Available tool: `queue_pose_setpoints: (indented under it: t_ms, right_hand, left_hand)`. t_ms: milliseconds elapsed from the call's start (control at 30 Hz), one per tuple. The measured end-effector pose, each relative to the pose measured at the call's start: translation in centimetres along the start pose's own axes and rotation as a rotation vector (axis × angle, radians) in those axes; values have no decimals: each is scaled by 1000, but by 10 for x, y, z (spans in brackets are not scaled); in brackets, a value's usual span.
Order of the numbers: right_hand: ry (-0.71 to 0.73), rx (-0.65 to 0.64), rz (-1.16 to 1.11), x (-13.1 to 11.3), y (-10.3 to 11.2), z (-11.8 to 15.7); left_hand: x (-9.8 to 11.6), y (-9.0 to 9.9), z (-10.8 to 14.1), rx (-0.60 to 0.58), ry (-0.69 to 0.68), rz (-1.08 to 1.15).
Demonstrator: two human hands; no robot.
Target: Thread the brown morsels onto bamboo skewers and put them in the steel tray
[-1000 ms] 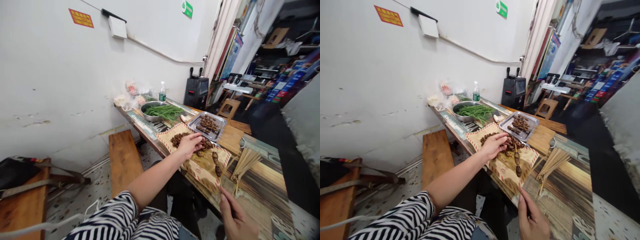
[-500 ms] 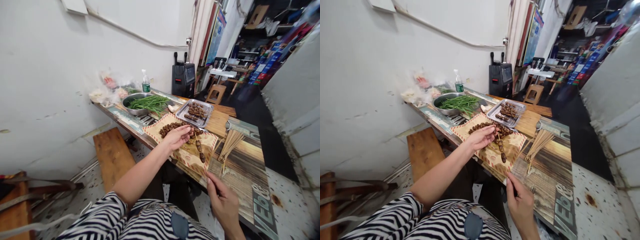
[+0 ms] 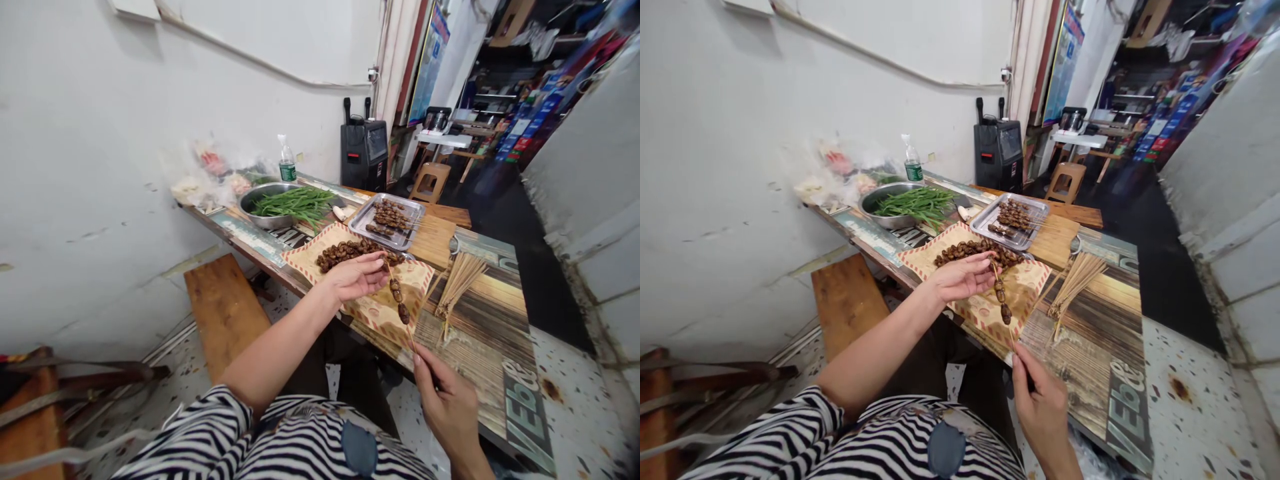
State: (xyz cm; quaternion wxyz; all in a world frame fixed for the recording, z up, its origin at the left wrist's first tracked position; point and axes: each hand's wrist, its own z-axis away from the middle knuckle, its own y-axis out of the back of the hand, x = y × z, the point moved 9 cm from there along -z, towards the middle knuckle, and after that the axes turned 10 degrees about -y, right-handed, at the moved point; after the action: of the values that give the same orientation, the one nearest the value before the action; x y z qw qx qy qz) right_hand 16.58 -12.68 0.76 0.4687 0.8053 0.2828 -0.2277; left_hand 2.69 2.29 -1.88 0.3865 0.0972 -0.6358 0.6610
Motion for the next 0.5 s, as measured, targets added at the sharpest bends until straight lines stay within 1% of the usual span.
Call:
queue_pose_setpoints:
  t_ms: [100,233,500]
  right_hand:
    - [16,6,7,-1,2,1]
    - [22,-1,18,1,4,4]
    - [77,-13,28,-3,4,7]
  left_hand:
    - [0,2,0,2,10,5]
    - [-4,1,1,-28,57,46]
    - [-6,12,0,82,95,52]
